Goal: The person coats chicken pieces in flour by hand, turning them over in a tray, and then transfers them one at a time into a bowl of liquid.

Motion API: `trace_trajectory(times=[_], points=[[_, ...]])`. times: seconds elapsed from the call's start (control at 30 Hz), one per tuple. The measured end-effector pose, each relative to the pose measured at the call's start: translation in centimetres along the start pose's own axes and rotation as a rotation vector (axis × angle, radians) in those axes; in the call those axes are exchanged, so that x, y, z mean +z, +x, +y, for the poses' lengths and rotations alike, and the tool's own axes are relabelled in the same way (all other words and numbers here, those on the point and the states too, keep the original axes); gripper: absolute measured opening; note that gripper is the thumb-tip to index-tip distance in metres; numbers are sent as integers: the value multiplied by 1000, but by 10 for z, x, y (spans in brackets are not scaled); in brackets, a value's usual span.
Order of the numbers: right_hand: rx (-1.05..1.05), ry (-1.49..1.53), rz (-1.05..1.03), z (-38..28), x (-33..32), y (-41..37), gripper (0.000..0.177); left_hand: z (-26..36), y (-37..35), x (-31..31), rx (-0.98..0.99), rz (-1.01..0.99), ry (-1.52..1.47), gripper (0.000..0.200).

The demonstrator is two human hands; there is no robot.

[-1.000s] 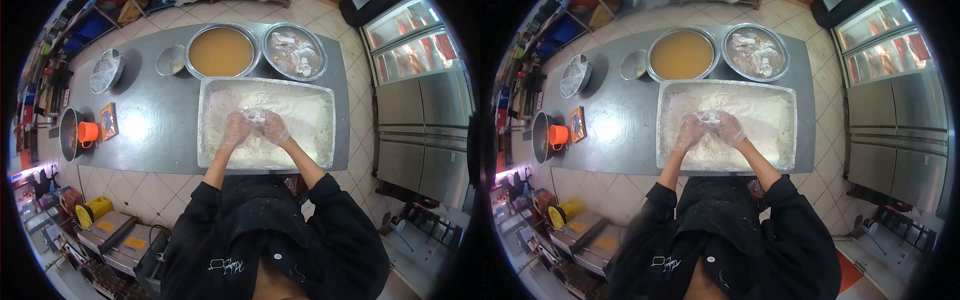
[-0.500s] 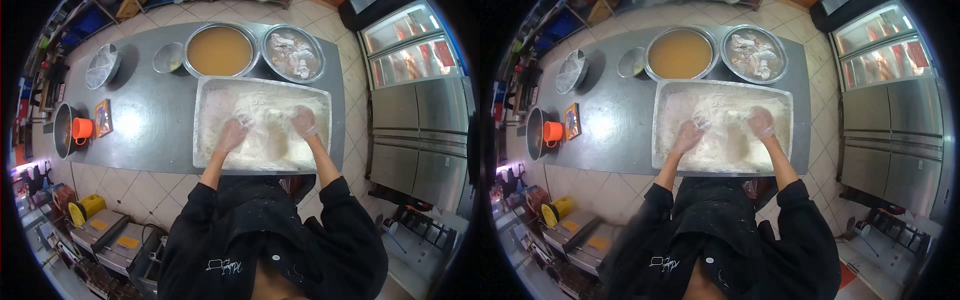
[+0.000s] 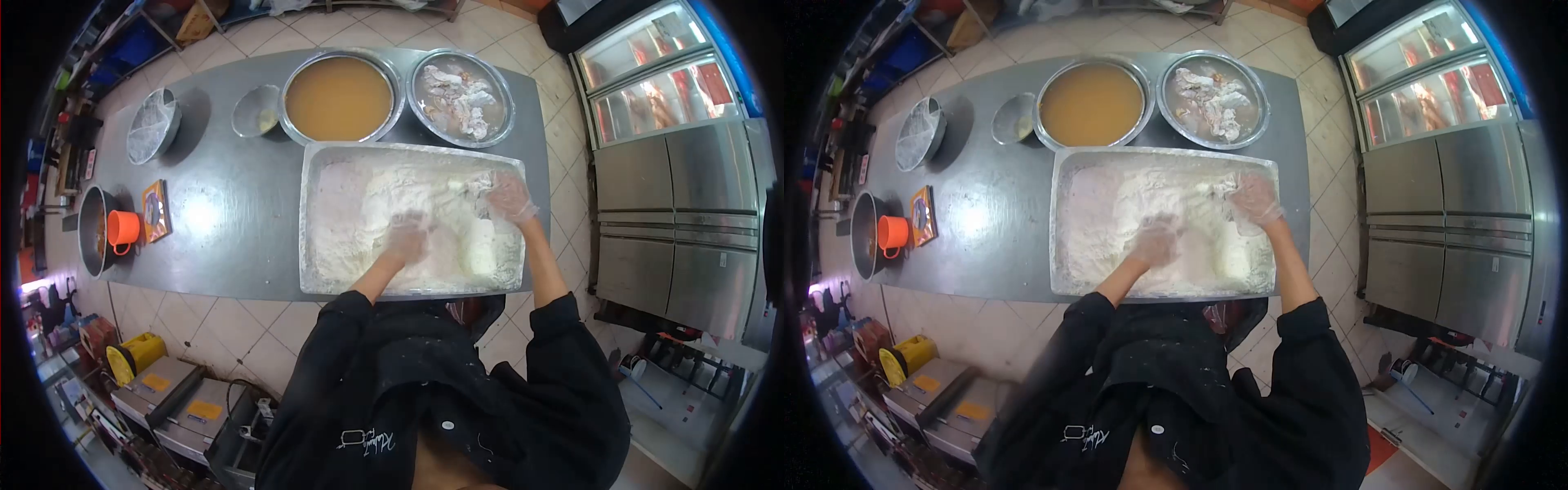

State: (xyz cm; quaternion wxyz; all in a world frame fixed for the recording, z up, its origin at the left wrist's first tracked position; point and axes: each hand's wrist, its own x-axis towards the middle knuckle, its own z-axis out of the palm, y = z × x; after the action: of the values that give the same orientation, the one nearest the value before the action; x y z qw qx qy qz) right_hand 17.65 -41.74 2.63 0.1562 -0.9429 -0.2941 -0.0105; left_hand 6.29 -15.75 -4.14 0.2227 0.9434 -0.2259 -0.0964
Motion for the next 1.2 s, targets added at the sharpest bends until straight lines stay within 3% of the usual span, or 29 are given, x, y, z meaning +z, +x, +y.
trace_trajectory(times=[0.07, 0.13, 0.2, 0.27, 0.33, 0.37, 0.43, 0.47, 0.53, 0.6, 0.63, 0.67, 0.73, 0.77, 0.83, 0.87, 0.93, 0.97, 1.0, 1.03, 1.07, 1.13, 1.17, 1.2], points=[[127, -95, -117, -1, -36, 33, 42, -3, -2, 2, 58, 76, 110, 41], [75, -303, -5, 7, -59, 59, 48, -5, 0, 6, 109, 144, 215, 37], [348, -258, -141, -1, -90, 103, 46, -6, 2, 11, -27, -96, 223, 23], [-12, -604, 29, 41, -74, 122, 38, -13, -1, 11, -41, -27, 233, 18], [-75, -588, 202, 60, -64, 151, 30, -20, -10, 8, -53, 40, 246, 14], [-76, -580, 202, 64, -62, 162, 30, -23, -15, 4, -96, 59, 241, 13], [65, -650, -49, 52, -69, 188, 30, -37, -28, 4, -147, 73, 240, 13], [62, -641, -51, 76, -46, 201, 30, -46, -39, 7, -132, 163, 159, 13], [64, -565, 187, 137, 18, 224, 31, -55, -52, 3, -123, 248, 81, 14], [93, -517, 115, 117, 17, 222, 29, -54, -61, -17, -455, 65, 90, 12], [123, -476, 47, 108, 17, 219, 26, -61, -68, -15, -460, 61, 91, 12], [122, -471, 44, 99, 16, 214, 26, -72, -77, -12, -384, 198, 118, 12], [70, -430, 194, 89, 15, 200, 30, -87, -93, -10, -222, 468, 165, 14], [75, -433, 187, 84, 14, 188, 30, -89, -100, -11, -220, 463, 158, 14], [-86, -468, 548, 68, 4, 159, 31, -82, -109, -27, -325, 370, 157, 12], [-81, -474, 542, 46, -7, 147, 31, -83, -115, -28, -320, 366, 150, 12], [349, -261, 205, -7, -32, 124, 27, -83, -127, -29, -346, 335, 151, 13], [192, -206, 149, -16, -30, 102, 26, -79, -130, -28, -342, 332, 144, 13], [38, -148, 91, -22, -21, 81, 25, -74, -134, -27, -366, 279, 330, 14], [68, -248, -119, -20, 9, 61, 24, -72, -136, -27, -387, 227, 519, 14], [95, -345, -329, -21, 36, 45, 24, -73, -137, -28, -383, 227, 515, 14], [304, -105, -483, -44, 43, 28, 42, -73, -138, -37, -369, 192, 164, 18], [300, -107, -481, -43, 69, 18, 42, -71, -136, -43, -371, 196, 165, 18], [323, -1, -254, -35, 112, 4, 54, -63, -127, -59, -518, 57, 93, 24]])
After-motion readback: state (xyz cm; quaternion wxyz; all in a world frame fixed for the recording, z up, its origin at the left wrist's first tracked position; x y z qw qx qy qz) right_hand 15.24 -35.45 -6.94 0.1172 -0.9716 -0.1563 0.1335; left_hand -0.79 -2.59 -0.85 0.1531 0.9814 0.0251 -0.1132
